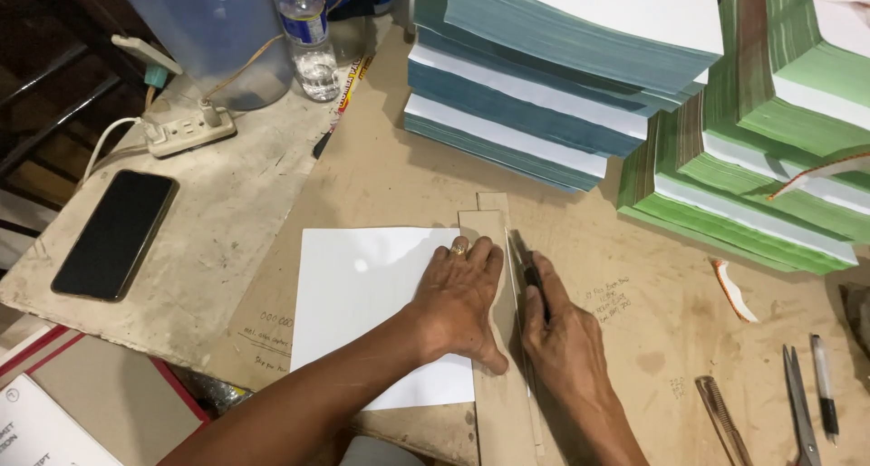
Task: The person uses a utility knife to cut a white sheet of paper along a straight edge on a wooden work surface. They then fold the cut paper and align it with a cardboard strip.
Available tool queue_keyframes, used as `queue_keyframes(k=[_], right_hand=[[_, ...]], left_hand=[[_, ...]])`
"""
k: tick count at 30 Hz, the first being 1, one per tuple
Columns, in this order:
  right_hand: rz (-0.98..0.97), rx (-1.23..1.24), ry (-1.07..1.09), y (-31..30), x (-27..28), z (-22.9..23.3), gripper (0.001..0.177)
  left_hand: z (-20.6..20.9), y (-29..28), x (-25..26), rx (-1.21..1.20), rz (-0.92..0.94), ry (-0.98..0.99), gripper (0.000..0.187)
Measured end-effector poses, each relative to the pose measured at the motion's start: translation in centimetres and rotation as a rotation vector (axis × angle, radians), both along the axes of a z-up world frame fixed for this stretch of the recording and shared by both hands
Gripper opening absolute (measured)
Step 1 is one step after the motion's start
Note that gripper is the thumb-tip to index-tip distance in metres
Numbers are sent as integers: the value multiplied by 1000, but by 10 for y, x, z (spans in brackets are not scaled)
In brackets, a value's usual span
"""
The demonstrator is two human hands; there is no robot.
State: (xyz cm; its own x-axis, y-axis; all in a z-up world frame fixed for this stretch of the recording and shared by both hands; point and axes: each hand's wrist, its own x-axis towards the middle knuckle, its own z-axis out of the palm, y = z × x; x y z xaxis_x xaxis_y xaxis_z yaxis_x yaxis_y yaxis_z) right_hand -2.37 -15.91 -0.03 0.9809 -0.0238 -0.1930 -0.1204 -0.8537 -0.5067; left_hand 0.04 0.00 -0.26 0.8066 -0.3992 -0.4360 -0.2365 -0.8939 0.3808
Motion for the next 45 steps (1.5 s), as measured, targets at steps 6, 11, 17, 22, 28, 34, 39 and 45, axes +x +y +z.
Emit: queue_keyframes(k=[6,11,17,22,28,34,39,45], right_hand=[[60,-9,-33,-4,2,-13,57],[-35,-50,-24,-3,5,-17,62],[-13,47,5,2,-3,-2,63],[71,32,-148,-3,5,-28,57],[68,33,-118,0,9,-26,57],[63,11,-82,2,10,-25,58],[41,-97,104,19,14,14,60],[130,-116,132,18,28,29,53]], left_hand=[[-5,1,-2,-24,7,-132,128],[-6,0,-1,32,-15,-189,124],[-6,-1,1,46,-30,-173,136],[-4,-2,1,52,-11,-135,136],[-3,-2,1,39,-6,-136,136],[-6,-3,2,30,3,-114,138],[14,1,0,43,-1,-110,125],[36,5,-3,1,-62,-54,135]])
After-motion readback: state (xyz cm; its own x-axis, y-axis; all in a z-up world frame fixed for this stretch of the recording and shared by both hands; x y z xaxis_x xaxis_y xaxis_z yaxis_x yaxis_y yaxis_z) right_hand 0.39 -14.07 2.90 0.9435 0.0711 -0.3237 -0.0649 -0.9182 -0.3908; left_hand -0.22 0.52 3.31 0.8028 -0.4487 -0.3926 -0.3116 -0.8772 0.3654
